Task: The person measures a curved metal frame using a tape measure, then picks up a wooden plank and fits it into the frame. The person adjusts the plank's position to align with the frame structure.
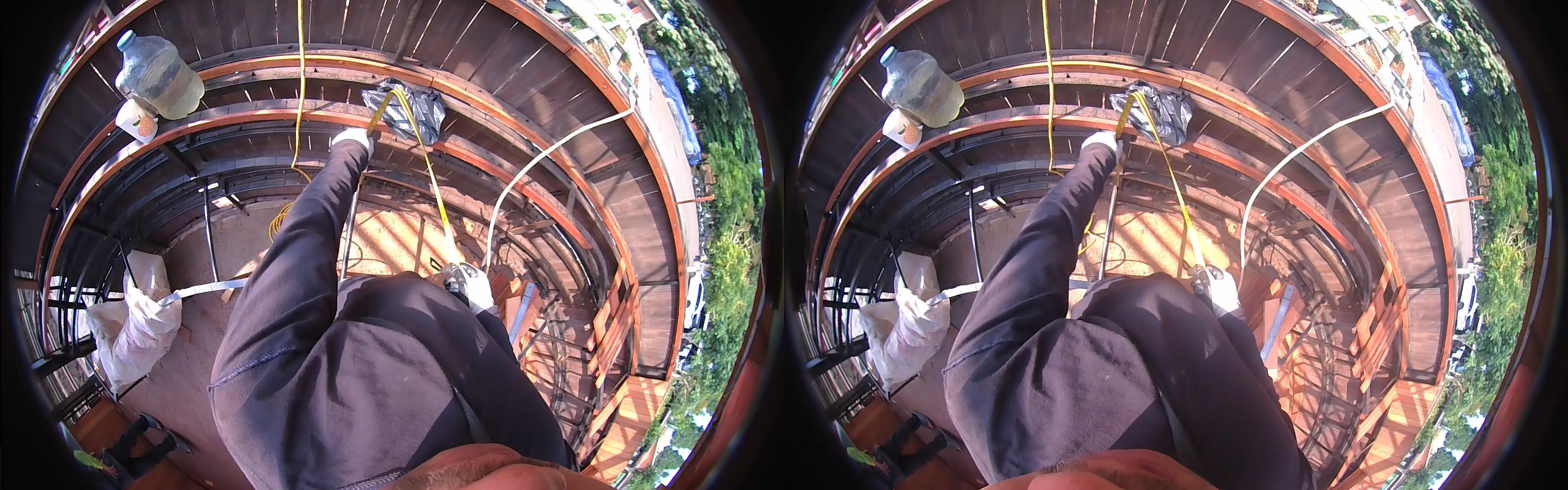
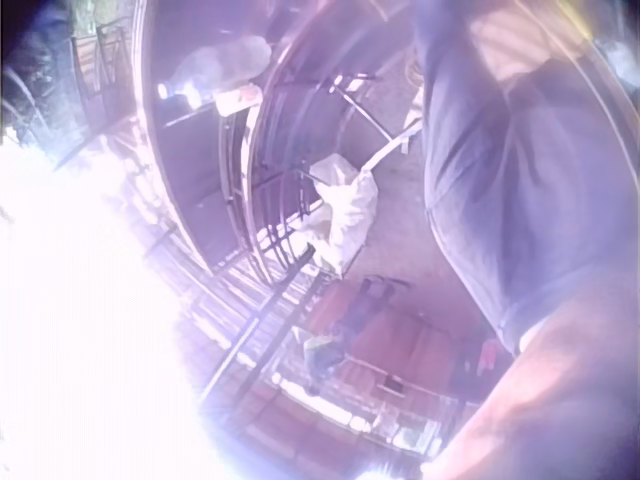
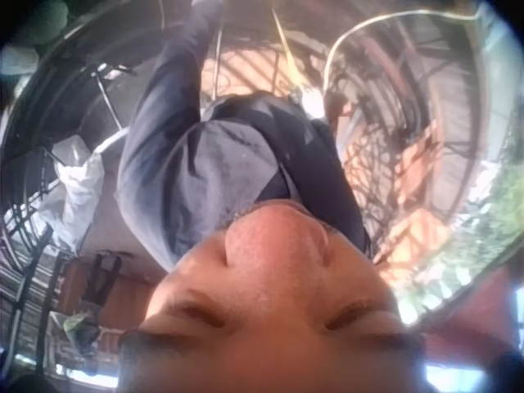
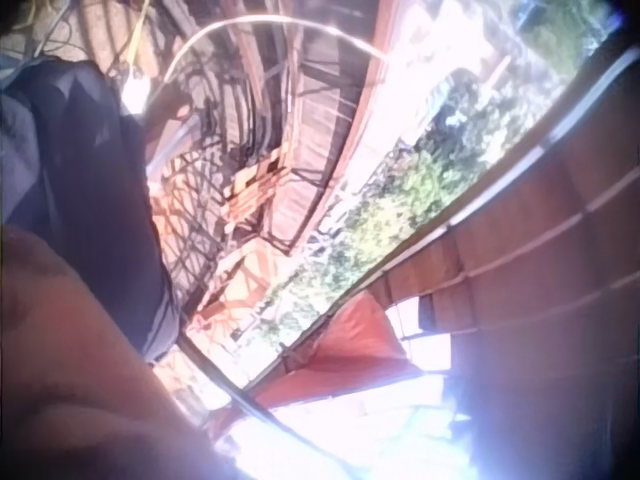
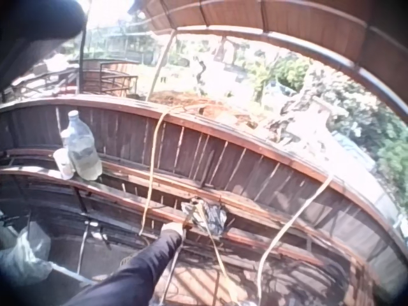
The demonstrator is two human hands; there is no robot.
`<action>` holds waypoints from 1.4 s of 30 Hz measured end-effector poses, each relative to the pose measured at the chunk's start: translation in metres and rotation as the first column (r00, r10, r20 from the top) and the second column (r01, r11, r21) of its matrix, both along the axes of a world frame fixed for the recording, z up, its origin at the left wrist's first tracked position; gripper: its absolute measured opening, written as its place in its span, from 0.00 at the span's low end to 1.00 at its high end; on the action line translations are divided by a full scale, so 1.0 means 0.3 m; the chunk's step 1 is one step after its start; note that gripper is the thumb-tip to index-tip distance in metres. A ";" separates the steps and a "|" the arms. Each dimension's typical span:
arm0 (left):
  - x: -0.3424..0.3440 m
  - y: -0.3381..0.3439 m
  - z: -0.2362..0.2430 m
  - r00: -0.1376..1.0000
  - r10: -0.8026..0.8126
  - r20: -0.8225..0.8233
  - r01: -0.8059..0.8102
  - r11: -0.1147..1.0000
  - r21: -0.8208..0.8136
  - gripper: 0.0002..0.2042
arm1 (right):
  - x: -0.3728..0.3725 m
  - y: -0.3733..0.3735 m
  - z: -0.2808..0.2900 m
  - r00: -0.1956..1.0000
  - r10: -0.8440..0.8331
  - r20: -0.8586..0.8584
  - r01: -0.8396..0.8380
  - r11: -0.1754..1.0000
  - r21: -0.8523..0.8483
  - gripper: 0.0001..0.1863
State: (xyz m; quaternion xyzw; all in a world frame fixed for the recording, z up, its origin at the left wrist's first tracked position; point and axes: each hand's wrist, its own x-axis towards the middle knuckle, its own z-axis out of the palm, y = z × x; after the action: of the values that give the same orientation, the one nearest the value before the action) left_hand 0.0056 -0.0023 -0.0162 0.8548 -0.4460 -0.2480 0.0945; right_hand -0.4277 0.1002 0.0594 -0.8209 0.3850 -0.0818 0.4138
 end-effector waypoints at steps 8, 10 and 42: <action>-0.037 0.058 -0.078 0.990 -0.141 0.026 0.142 0.987 -0.068 0.17 | -0.064 0.017 -0.114 0.924 0.062 -0.378 -0.082 0.996 -0.039 0.14; -0.031 0.126 -0.160 0.962 -0.215 0.168 0.265 0.883 -0.387 0.15 | -0.110 0.013 -0.194 0.936 0.132 -0.328 -0.208 0.955 -0.210 0.14; -0.284 0.377 0.033 0.978 -0.184 0.100 0.210 0.858 -0.468 0.13 | -0.202 0.228 -0.033 0.943 -0.264 -0.203 0.292 0.949 0.121 0.13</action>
State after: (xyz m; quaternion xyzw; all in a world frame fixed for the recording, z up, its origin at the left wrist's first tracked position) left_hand -0.0796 0.1107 -0.0062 0.7612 -0.5806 -0.1170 0.2643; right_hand -0.4884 0.1686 0.0494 -0.7288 0.5388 -0.0341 0.4211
